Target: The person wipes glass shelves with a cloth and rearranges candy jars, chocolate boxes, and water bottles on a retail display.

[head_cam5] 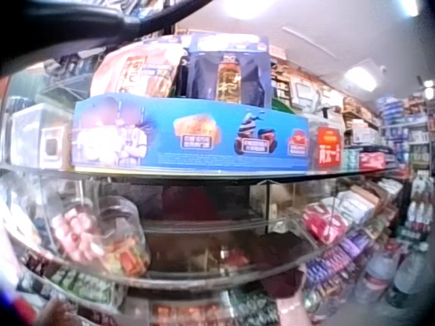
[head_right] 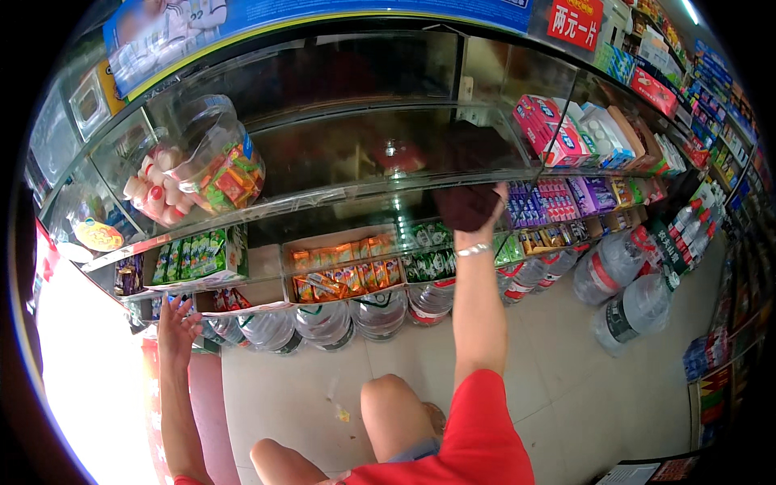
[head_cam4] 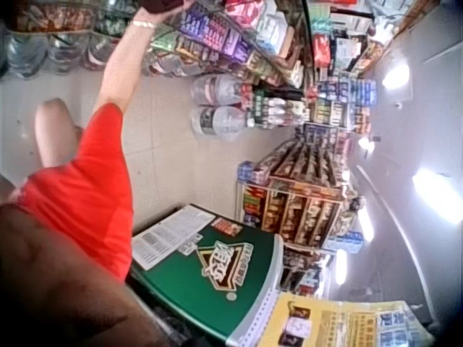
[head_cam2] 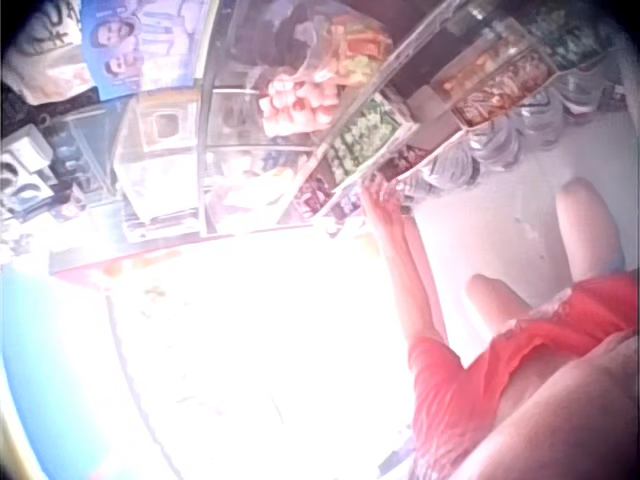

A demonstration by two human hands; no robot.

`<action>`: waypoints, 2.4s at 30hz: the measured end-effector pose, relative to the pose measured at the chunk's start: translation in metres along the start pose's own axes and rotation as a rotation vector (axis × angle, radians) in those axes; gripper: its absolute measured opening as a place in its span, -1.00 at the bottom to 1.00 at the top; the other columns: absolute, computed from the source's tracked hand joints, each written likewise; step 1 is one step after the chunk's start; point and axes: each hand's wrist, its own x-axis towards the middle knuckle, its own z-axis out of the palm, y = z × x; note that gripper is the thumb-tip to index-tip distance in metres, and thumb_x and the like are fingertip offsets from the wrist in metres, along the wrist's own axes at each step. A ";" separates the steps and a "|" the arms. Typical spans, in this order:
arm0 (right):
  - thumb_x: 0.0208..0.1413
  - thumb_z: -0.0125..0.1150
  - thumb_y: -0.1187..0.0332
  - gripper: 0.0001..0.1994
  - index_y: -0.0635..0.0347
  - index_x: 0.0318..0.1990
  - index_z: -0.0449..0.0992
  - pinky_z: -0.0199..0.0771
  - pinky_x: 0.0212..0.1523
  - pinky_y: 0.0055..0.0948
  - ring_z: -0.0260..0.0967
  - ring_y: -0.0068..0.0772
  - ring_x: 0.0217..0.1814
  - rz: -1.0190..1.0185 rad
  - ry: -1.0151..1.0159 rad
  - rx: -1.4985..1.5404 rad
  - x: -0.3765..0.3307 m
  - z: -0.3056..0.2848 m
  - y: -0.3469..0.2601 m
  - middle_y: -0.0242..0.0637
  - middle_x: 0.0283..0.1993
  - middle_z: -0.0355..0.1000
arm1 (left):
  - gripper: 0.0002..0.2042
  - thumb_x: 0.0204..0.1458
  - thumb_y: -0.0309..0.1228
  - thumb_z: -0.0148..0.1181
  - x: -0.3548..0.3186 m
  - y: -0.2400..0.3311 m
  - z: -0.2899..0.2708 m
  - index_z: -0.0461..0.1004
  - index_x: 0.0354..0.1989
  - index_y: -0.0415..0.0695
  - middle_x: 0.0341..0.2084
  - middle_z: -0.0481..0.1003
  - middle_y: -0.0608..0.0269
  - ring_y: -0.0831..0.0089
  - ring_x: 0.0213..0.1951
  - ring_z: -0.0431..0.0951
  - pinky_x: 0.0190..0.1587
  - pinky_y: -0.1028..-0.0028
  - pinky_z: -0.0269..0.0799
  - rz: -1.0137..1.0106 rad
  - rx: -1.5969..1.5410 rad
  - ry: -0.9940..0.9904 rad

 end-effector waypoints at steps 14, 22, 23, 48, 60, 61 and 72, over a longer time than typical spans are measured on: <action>0.24 -0.29 -0.04 -0.47 0.21 0.02 0.43 0.48 0.03 -0.13 0.42 -0.11 -0.03 0.355 0.050 0.214 0.043 0.008 0.185 -0.14 -0.05 0.45 | -0.03 -0.08 0.17 0.27 0.032 0.000 0.016 0.00 0.23 -0.40 -0.04 0.35 -0.12 0.00 -0.17 0.54 -0.23 0.11 0.57 -0.167 -0.099 0.068; 0.31 -0.26 0.06 -0.54 0.18 0.18 0.28 0.26 0.22 -0.37 0.24 -0.33 0.18 0.545 -0.168 0.015 0.055 0.031 0.356 -0.23 0.18 0.29 | 0.07 -0.20 0.10 0.42 0.025 0.011 0.035 -0.10 0.24 -0.44 0.12 0.16 -0.30 -0.14 -0.13 0.49 -0.22 -0.02 0.54 -0.166 -0.104 0.164; 0.34 -0.21 0.14 -0.59 0.17 0.20 0.26 0.19 0.26 -0.45 0.20 -0.42 0.22 0.511 -0.262 -0.109 0.062 0.015 0.373 -0.28 0.22 0.25 | 0.07 -0.20 0.09 0.42 0.028 0.009 0.045 -0.09 0.23 -0.44 0.10 0.18 -0.28 -0.15 -0.13 0.49 -0.22 -0.02 0.54 -0.164 -0.090 0.138; 0.25 -0.06 0.19 -0.59 0.30 0.12 0.38 0.26 0.23 -0.19 0.32 -0.05 0.15 0.130 0.548 -0.891 -0.010 -0.014 0.069 -0.08 0.12 0.41 | -0.83 0.03 -0.55 -0.03 0.044 0.063 0.039 0.32 -0.25 -0.42 -0.37 0.49 -0.19 -0.03 -0.37 0.61 -0.28 0.08 0.64 -0.170 -0.130 -0.060; 0.25 -0.12 -0.08 -0.34 0.25 0.33 0.14 0.01 0.34 0.07 -0.13 0.26 0.43 0.251 0.057 -2.824 -0.035 -0.002 0.124 0.11 0.42 -0.06 | -0.78 0.00 -0.44 0.05 -0.021 0.075 -0.082 0.31 -0.24 -0.33 -0.32 0.44 -0.15 0.03 -0.39 0.58 -0.27 0.11 0.62 -0.330 -0.133 -0.081; 0.26 -0.20 -0.11 -0.33 0.21 0.35 0.11 0.00 0.33 0.14 -0.19 0.30 0.44 0.236 0.061 -2.802 -0.032 -0.013 0.117 0.10 0.44 -0.11 | -0.80 0.00 -0.44 0.04 -0.034 0.075 -0.098 0.31 -0.25 -0.31 -0.36 0.46 -0.10 0.05 -0.44 0.58 -0.31 0.14 0.63 -0.313 -0.133 -0.069; 0.09 0.03 0.17 -0.36 0.38 0.27 0.15 -0.15 0.36 0.21 -0.12 0.39 0.39 -0.007 -0.341 -2.706 -0.012 -0.009 0.370 0.32 0.32 0.03 | -0.65 0.00 -0.52 -0.14 -0.144 0.034 -0.244 0.30 0.00 -0.34 -0.30 0.55 -0.04 0.18 -0.44 0.62 -0.43 0.25 0.63 -0.240 -0.036 0.057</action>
